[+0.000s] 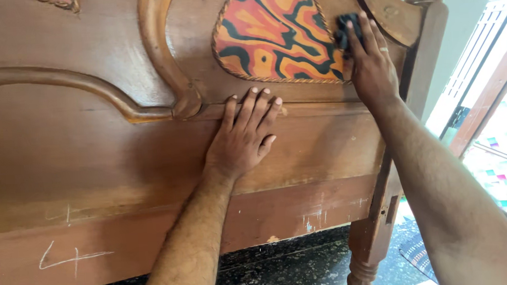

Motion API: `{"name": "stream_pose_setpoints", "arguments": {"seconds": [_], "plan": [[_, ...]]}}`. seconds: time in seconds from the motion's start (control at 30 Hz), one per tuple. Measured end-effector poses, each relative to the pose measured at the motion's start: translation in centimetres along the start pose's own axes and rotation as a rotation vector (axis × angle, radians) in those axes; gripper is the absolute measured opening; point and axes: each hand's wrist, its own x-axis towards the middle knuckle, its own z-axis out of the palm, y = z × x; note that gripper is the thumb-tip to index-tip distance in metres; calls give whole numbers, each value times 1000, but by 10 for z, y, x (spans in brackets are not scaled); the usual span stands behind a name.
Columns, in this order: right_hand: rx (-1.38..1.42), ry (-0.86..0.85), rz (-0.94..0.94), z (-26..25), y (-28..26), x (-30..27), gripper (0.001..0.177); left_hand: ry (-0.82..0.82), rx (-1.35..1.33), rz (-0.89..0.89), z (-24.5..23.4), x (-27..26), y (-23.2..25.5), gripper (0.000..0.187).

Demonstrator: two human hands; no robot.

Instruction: The person wipes the surface of a wooden headboard with a dark cloth. They move the cloth back and forth across the flat and carved areas, focusing on the lower and middle sections of the headboard.

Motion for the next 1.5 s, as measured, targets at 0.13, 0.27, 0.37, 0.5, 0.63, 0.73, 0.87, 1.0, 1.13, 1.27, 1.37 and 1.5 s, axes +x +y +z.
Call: {"name": "stream_pose_setpoints", "arguments": {"seconds": [0.13,0.27,0.37,0.5,0.63,0.73,0.87,1.0,1.13,1.27,1.37,1.5], "plan": [[-30,-55,107,1,21,-37,77,-2,18,6,0,-1,0,79],[-46,-80,185,3,39,-60,79,-9,29,0,2,-1,1,78],[-62,-107,270,4,45,-73,80,-9,40,-1,2,-1,1,78],[-42,-168,411,8,46,-89,85,-11,39,11,2,-1,1,77],[26,-99,440,10,38,-100,81,-11,46,9,2,-1,0,78],[66,-91,498,6,27,-102,76,-9,50,9,2,-2,0,78],[76,-176,537,-5,17,-99,79,-29,74,10,2,-1,0,78],[21,-257,517,-13,7,-93,76,-38,81,10,1,-1,1,78],[-12,-217,383,-15,-5,-93,70,-41,92,9,0,0,0,79],[-15,-215,314,-11,-14,-95,69,-42,107,4,-1,-1,1,79],[-24,-176,249,-9,-22,-95,70,-40,108,5,-2,-1,1,79],[-39,-158,211,-8,-34,-94,65,-38,85,8,-3,-1,1,79]]}}
